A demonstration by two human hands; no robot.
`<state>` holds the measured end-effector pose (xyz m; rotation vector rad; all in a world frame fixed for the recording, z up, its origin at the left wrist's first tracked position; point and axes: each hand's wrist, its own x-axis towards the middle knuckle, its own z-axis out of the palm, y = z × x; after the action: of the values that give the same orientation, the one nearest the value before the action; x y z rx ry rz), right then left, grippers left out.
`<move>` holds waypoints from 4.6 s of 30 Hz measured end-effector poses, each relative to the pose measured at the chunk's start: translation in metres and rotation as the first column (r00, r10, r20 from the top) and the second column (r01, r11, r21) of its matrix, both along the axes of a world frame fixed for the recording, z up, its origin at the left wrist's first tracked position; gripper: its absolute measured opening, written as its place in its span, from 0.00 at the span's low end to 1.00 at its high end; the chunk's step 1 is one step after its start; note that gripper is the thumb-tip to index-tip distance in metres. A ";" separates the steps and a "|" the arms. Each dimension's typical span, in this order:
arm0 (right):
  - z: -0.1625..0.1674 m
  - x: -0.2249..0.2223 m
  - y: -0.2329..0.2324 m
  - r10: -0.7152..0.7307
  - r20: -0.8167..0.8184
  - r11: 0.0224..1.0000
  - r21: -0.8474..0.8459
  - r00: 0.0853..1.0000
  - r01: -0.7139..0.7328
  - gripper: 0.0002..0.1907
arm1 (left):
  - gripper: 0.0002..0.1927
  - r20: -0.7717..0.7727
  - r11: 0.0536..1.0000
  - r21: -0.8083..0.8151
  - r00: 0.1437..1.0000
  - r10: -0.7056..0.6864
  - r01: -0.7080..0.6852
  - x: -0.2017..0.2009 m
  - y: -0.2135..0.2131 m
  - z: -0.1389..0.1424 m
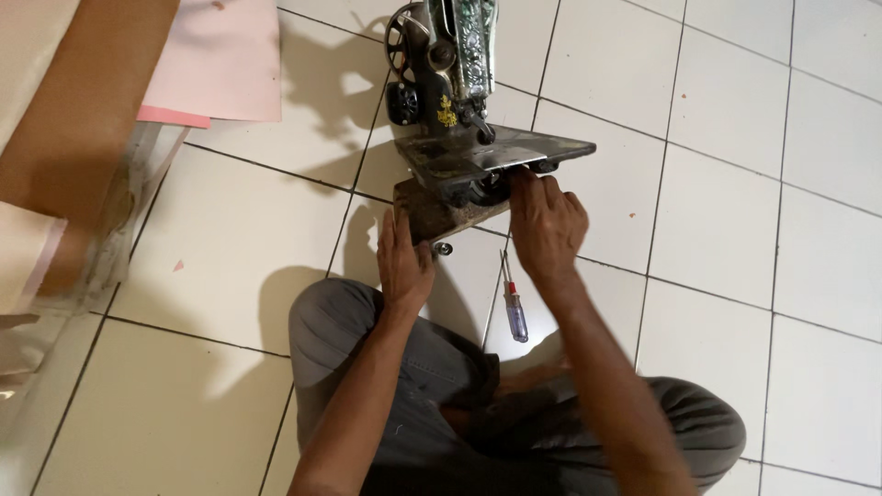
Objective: The person disassembles the bobbin case area of a sewing machine using a screwdriver, cleans the components with a small white block, and reassembles the parts. The person removes screws, detaches the bobbin case, wipes the interior, and reinstalls the components.
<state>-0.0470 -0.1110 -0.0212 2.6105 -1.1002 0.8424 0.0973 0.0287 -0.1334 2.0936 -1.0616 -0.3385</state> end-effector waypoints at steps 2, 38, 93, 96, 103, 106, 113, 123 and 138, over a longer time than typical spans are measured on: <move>0.011 -0.015 -0.011 0.085 -0.275 0.994 -0.038 0.958 -0.099 0.11 | 0.26 0.010 0.997 -0.069 1.000 -0.019 0.020 -0.004 0.001 0.003; 0.014 -0.110 0.038 -0.007 0.253 0.660 0.728 0.967 -0.186 0.17 | 0.16 0.466 0.969 -0.068 0.867 -0.178 0.236 -0.052 -0.102 0.096; 0.011 -0.122 0.035 0.053 0.185 0.682 0.711 0.981 -0.171 0.15 | 0.14 0.532 0.984 0.095 0.828 -0.178 0.151 -0.048 -0.110 0.088; 0.008 -0.123 0.035 0.060 0.187 0.697 0.696 0.981 -0.175 0.15 | 0.13 0.496 0.986 0.075 0.852 -0.169 0.151 -0.050 -0.109 0.088; -0.004 -0.122 0.032 0.079 0.174 0.700 0.691 0.982 -0.179 0.14 | 0.07 0.779 0.917 -0.195 0.623 -0.071 0.348 -0.045 -0.089 0.081; -0.003 -0.122 0.033 0.086 0.180 0.696 0.693 0.980 -0.188 0.15 | 0.08 0.688 0.935 -0.108 0.705 -0.175 0.337 -0.039 -0.096 0.080; -0.010 -0.113 0.033 -0.208 0.523 0.348 0.829 0.827 -0.437 0.18 | 0.11 0.261 0.944 -0.223 0.948 -0.184 0.245 -0.086 -0.074 0.074; -0.118 -0.126 0.004 -0.618 0.349 0.106 0.925 0.704 -0.366 0.21 | 0.15 -0.421 0.979 -0.151 0.887 -0.191 0.140 -0.112 -0.038 0.041; -0.112 -0.118 0.009 -0.261 0.120 0.554 0.831 0.958 0.046 0.24 | 0.13 -0.881 0.843 -0.381 0.426 -0.207 -0.379 -0.046 -0.060 0.067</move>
<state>-0.1651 -0.1021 -0.1327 3.0572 -2.2269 0.6944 0.0512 -0.0312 -0.0662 1.0954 -0.2694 -0.8896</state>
